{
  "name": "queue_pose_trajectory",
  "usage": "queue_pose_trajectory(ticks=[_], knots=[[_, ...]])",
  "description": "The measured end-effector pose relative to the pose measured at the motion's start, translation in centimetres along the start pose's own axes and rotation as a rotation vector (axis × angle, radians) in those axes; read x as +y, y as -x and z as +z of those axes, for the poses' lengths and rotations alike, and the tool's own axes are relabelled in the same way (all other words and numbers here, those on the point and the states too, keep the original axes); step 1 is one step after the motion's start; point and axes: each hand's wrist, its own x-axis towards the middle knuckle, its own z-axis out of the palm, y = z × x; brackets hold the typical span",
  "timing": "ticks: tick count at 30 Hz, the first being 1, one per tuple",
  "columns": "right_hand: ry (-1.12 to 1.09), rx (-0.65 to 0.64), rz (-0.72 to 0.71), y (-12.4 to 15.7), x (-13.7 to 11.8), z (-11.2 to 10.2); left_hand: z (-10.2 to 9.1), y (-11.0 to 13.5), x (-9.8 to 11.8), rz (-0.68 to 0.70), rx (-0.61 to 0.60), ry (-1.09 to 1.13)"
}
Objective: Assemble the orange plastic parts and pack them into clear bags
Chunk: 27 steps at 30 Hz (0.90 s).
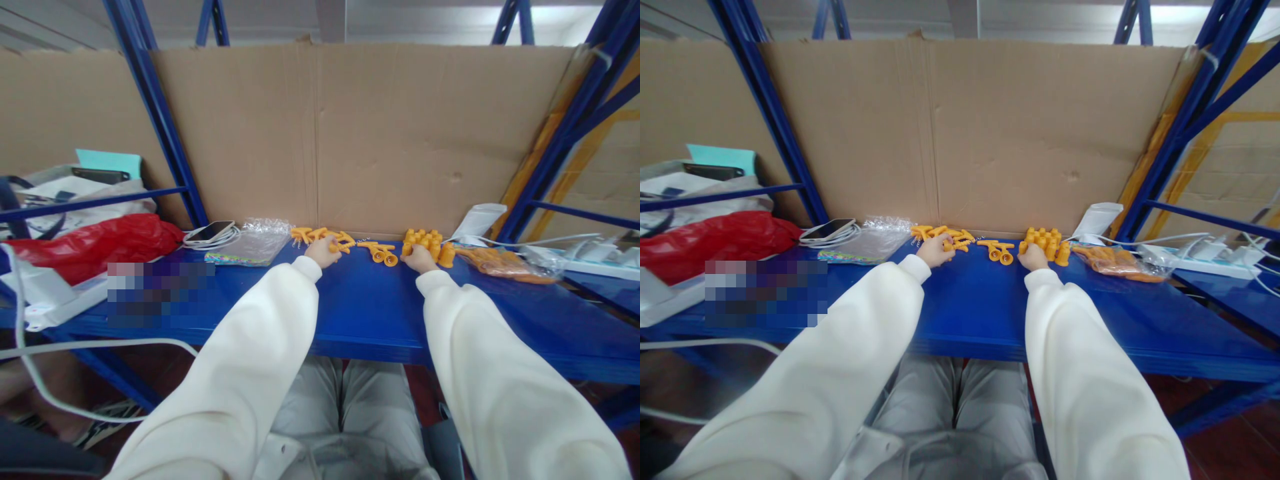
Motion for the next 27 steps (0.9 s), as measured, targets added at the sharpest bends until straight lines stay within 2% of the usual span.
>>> queue_pose_trajectory(ticks=[3, 7, 10, 15, 27], knots=[[0.001, 0.068, 0.01, -0.2, -0.2, 0.2, 0.2, -0.2, -0.3, 0.034, 0.016, 0.007], [-0.087, 0.154, -0.211, 0.1, -2.0, -0.4, 0.7, -0.6, -0.9, 0.066, 0.053, 0.043], [-0.092, 0.096, -0.32, 0.7, -3.6, -0.9, 0.8, -0.7, -1.0, 0.065, 0.063, 0.046], [0.006, 0.005, -0.416, 1.7, -5.5, -1.3, 0.7, -0.4, -0.5, 0.075, 0.066, 0.051], [0.024, 0.015, -0.467, 1.9, -5.5, -1.4, 0.6, -0.2, -0.2, 0.095, 0.059, 0.048]])
